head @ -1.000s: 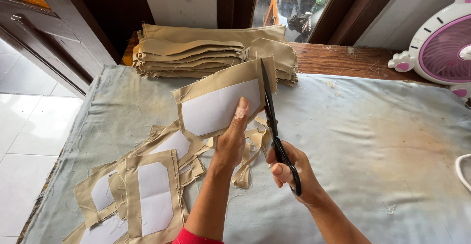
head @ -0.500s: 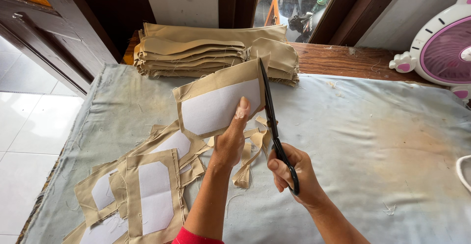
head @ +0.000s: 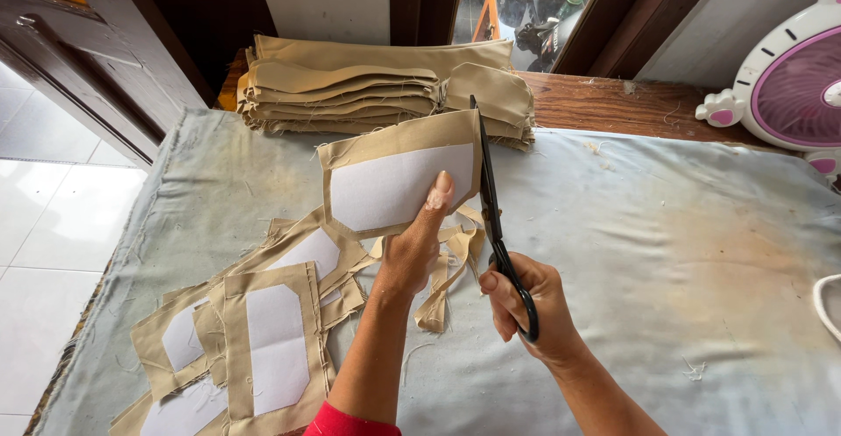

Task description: The person uses scissors to trim beige fabric pieces that have white paper templates attached. They cut along the template edges, remove the excess fabric, and then peel off the paper template from each piece.

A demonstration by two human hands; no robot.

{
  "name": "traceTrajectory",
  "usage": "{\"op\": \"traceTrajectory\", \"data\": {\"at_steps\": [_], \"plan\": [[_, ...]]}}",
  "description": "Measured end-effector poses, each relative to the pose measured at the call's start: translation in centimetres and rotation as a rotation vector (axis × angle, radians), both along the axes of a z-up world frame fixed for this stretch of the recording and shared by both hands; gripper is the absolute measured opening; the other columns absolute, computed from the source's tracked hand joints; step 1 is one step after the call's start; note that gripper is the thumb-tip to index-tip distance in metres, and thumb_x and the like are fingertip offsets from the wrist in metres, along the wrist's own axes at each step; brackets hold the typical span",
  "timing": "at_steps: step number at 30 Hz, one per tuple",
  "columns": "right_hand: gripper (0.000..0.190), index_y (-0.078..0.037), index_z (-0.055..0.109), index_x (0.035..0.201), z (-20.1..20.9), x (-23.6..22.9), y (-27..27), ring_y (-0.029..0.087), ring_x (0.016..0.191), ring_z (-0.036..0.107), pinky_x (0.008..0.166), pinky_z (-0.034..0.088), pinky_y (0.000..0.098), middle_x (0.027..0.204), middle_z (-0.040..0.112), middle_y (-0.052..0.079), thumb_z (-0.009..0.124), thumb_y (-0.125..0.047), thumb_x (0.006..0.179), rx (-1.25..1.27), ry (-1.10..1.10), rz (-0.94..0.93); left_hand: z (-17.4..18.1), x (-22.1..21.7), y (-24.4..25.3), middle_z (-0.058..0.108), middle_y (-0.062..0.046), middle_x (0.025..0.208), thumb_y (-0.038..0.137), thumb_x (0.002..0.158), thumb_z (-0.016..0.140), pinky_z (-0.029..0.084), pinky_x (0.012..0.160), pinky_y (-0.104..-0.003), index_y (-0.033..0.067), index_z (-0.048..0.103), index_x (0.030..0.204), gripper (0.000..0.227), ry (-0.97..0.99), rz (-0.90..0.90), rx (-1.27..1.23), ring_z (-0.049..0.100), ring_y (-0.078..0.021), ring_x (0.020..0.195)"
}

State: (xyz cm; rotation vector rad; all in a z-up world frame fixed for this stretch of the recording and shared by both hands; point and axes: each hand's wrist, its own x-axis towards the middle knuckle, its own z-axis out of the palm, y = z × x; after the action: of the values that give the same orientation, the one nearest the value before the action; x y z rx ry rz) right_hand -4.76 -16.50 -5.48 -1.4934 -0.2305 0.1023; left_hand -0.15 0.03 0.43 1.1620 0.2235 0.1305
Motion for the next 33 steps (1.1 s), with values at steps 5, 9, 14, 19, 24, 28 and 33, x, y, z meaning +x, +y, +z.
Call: {"op": "traceTrajectory", "data": {"at_steps": [5, 9, 14, 19, 24, 28, 33], "plan": [[0.022, 0.003, 0.064, 0.085, -1.6, 0.9, -1.1, 0.012, 0.027, 0.046, 0.031, 0.038, 0.0237, 0.037, 0.048, 0.007, 0.07, -0.018, 0.091, 0.105, -0.058, -0.05, -5.3, 2.5, 1.1, 0.069, -0.019, 0.122, 0.026, 0.09, 0.07, 0.053, 0.104, -0.051, 0.0008, 0.061, 0.131, 0.049, -0.184, -0.138, 0.182, 0.067, -0.0346, 0.116], [0.016, 0.006, 0.066, 0.092, -2.4, 2.2, -2.7, 0.017, 0.026, 0.049, 0.032, 0.043, 0.0245, 0.036, 0.046, 0.012, 0.069, -0.009, 0.092, 0.128, -0.083, -0.149, -4.6, 2.3, 1.7, 0.067, -0.032, 0.121, 0.017, 0.093, 0.072, 0.054, 0.095, -0.061, -0.0075, 0.053, 0.14, 0.056, -0.132, -0.186, 0.266, 0.069, -0.0458, 0.109], [0.026, 0.005, 0.066, 0.095, -2.1, 2.2, -3.4, 0.016, 0.03, 0.051, 0.034, 0.045, 0.0264, 0.041, 0.048, 0.011, 0.074, -0.019, 0.089, 0.079, -0.046, -0.076, -4.5, 3.0, 1.2, 0.07, -0.026, 0.114, 0.032, 0.087, 0.079, 0.061, 0.086, -0.05, -0.0059, 0.059, 0.131, 0.061, -0.108, -0.014, -0.24, 0.072, -0.0377, 0.099], [0.065, -0.003, 0.067, 0.089, 2.8, -0.1, -2.6, 0.009, 0.044, 0.043, 0.051, 0.035, 0.0243, 0.051, 0.049, 0.0, 0.068, -0.067, 0.078, -0.291, 0.027, 0.178, 0.0, 2.0, 3.9, 0.067, -0.015, 0.11, 0.027, 0.09, 0.062, 0.062, 0.086, -0.044, -0.0067, 0.061, 0.13, 0.052, -0.081, 0.153, -0.622, 0.066, -0.0246, 0.096], [0.051, 0.002, 0.074, 0.081, 0.7, -2.2, -3.9, 0.013, 0.042, 0.039, 0.048, 0.03, 0.03, 0.05, 0.045, 0.003, 0.08, -0.048, 0.072, -0.393, 0.237, 0.189, 1.2, 1.4, 5.8, 0.069, -0.022, 0.121, 0.029, 0.081, 0.071, 0.061, 0.097, -0.046, -0.0072, 0.055, 0.139, 0.07, -0.182, 0.302, -0.672, 0.072, -0.0398, 0.102], [0.043, 0.007, 0.074, 0.08, -0.5, -2.1, -4.0, 0.018, 0.044, 0.039, 0.045, 0.03, 0.0307, 0.059, 0.046, 0.007, 0.084, -0.034, 0.072, -0.334, 0.296, 0.159, 1.5, 1.2, 5.5, 0.07, -0.022, 0.12, 0.038, 0.077, 0.071, 0.062, 0.096, -0.046, -0.0034, 0.052, 0.143, 0.08, -0.163, 0.212, -0.604, 0.073, -0.039, 0.098], [0.036, 0.004, 0.073, 0.078, -0.9, -2.1, -3.8, 0.012, 0.036, 0.042, 0.037, 0.035, 0.0273, 0.054, 0.048, 0.003, 0.082, -0.03, 0.077, -0.325, 0.153, 0.184, 2.2, 0.9, 4.1, 0.072, -0.014, 0.104, 0.047, 0.086, 0.06, 0.062, 0.082, -0.038, -0.004, 0.064, 0.122, 0.063, -0.029, 0.103, -0.469, 0.076, -0.0306, 0.087]]}}
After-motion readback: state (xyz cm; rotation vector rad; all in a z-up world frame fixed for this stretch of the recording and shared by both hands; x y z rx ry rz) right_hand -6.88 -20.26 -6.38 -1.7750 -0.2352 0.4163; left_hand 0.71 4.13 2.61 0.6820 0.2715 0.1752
